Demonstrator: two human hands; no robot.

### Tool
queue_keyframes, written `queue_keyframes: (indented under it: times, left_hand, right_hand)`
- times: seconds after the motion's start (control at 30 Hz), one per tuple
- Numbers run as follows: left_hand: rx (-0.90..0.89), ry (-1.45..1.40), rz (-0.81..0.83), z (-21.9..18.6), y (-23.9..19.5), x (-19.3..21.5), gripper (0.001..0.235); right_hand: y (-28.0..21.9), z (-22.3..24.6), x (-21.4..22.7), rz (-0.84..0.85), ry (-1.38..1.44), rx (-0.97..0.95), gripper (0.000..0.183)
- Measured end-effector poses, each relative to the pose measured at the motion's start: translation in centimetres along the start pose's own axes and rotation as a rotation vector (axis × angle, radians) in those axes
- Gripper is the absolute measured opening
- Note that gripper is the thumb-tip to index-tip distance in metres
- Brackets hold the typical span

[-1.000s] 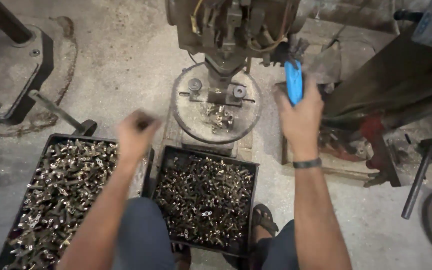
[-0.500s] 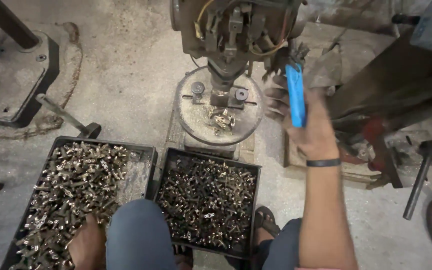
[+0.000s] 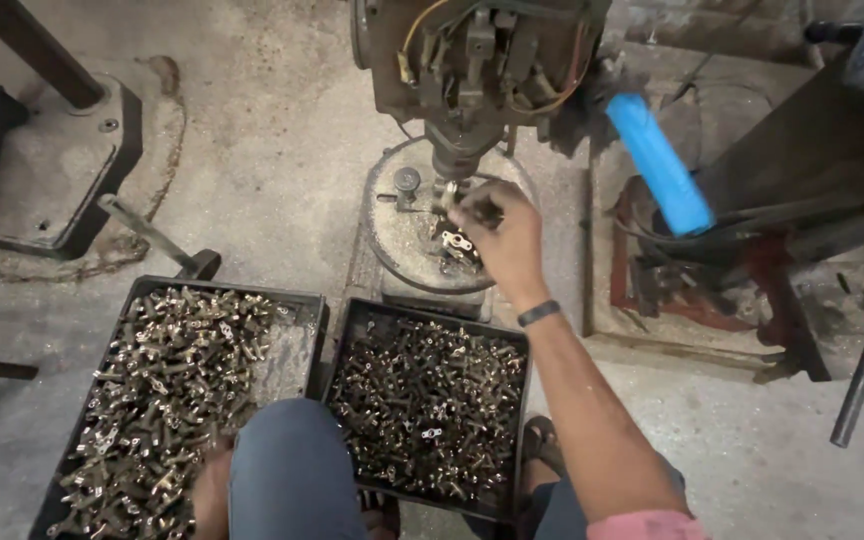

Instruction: Operating a manual or semi-automatic press machine to process small brass metal components by placing them into the die and pulling the handle.

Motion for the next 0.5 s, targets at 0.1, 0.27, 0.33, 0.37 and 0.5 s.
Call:
queue_keyframes:
  times: [0.1, 0.27, 0.33, 0.37, 0.5]
  left_hand:
    - [-0.045, -0.222, -0.037, 2.5, 0.3, -4.2, 0.039]
    - [-0.004, -0.099, -0.027, 3.1, 1.4, -5.6, 0.036]
    - [0.021, -0.038, -0.030, 3.4, 1.1, -5.6, 0.038]
    - [0.024, -0.036, -0.036, 3.2, 0.6, -5.5, 0.038]
    - [0.109, -0.225, -0.106, 3.4, -0.7, -5.0, 0.039]
  right_hand:
    - [-0.6, -0.3, 1.0, 0.119, -0.126, 0.010, 0.019]
    - [-2.6, 2.2, 1.2, 0.139, -0.247, 0.017, 0.035]
    - [-3.2, 3.3, 0.0, 0.048, -0.404, 0.194, 0.049]
    - [-3.5, 3.5, -0.6, 0.051, -0.401, 0.199, 0.049]
    - [-4.1, 4.0, -1.9, 0.035, -0.741, 0.230, 0.051]
Point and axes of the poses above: each hand's wrist, its own y-axis towards the middle knuckle, its own x-axis out of the back of the hand, z = x × y, the point moved 4 cm from there along y, towards the middle knuckle, and after that the axes turned 15 degrees about -x, right-handed, at the moved point
